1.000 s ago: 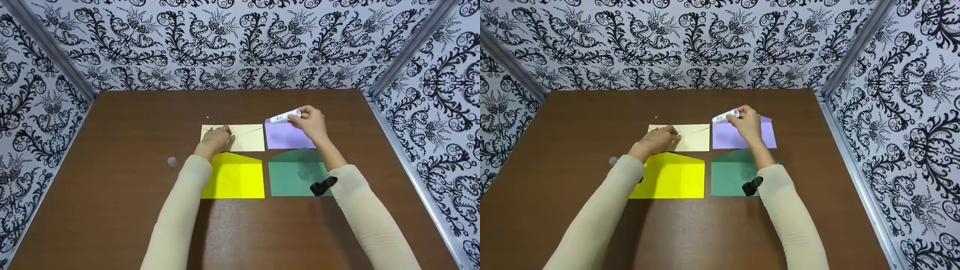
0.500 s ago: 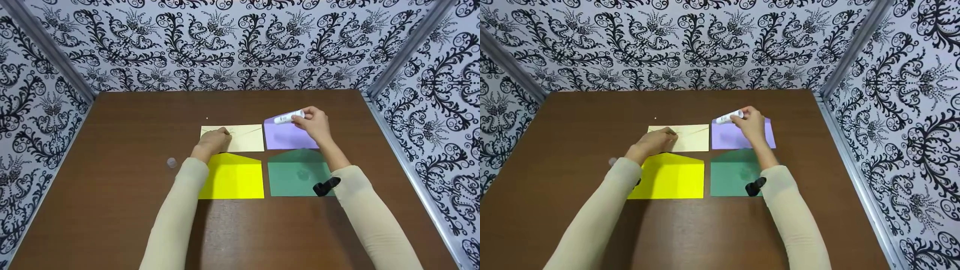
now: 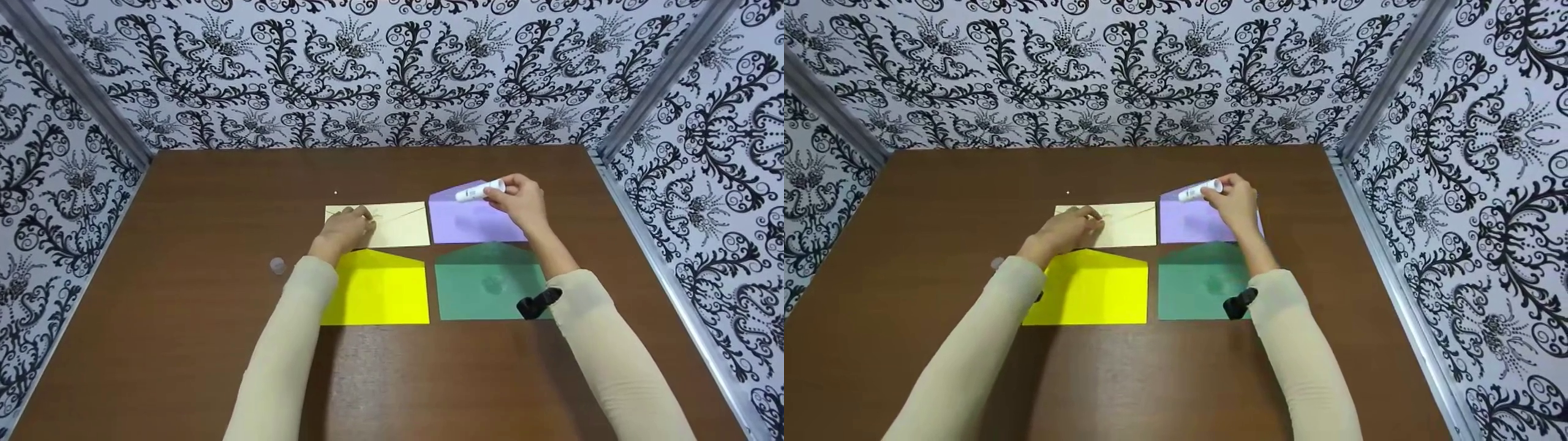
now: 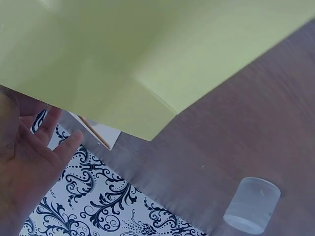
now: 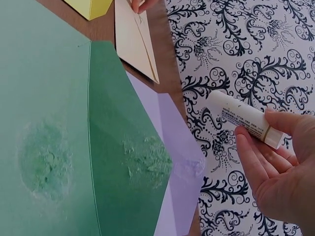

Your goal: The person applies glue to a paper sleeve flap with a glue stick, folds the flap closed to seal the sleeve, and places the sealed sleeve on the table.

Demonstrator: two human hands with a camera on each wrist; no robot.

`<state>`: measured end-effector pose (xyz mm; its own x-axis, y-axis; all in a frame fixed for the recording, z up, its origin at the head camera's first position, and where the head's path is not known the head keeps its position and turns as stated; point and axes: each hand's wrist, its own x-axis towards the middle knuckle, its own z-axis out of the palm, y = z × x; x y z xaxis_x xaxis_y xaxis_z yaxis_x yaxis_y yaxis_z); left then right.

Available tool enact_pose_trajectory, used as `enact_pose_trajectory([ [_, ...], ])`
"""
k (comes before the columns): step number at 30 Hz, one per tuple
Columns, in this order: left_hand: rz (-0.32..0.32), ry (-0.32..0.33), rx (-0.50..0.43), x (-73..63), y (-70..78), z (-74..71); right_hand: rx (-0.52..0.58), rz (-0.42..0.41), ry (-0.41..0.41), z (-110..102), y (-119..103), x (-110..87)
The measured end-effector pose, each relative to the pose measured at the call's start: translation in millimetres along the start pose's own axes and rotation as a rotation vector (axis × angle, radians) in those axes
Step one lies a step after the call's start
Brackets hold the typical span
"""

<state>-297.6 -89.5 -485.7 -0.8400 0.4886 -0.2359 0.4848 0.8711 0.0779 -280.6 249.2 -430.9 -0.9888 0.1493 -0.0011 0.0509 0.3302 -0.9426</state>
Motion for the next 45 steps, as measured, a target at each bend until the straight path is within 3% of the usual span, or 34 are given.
enact_pose_trajectory([
  [3, 0.010, 0.023, -0.035, -0.2, -3.2, 1.4, 0.004, -0.004, 0.008, -2, 0, 0.6],
  [10, 0.064, 0.066, -0.022, -0.6, -10.1, 4.3, 0.000, 0.006, 0.012, -5, 2, 2.1],
  [15, 0.063, 0.051, 0.024, 1.4, -9.5, 2.7, -0.001, 0.011, 0.024, -8, 4, 2.3],
  [22, 0.023, 0.071, 0.014, 4.0, -6.3, 0.1, -0.008, 0.022, 0.038, -13, 4, 3.2],
  [29, -0.022, 0.133, -0.128, 7.3, -2.8, -4.2, -0.016, 0.031, 0.050, -16, 6, 4.2],
  [33, -0.024, 0.121, -0.159, 9.2, 1.6, -7.4, -0.023, 0.032, 0.048, -18, 7, 4.4],
  [39, -0.011, 0.130, -0.129, 11.0, 8.9, -11.3, -0.024, 0.029, 0.056, -21, 8, 4.8],
  [45, -0.079, 0.032, -0.064, 8.1, 12.2, -9.0, -0.024, 0.019, 0.060, -20, 12, 6.0],
])
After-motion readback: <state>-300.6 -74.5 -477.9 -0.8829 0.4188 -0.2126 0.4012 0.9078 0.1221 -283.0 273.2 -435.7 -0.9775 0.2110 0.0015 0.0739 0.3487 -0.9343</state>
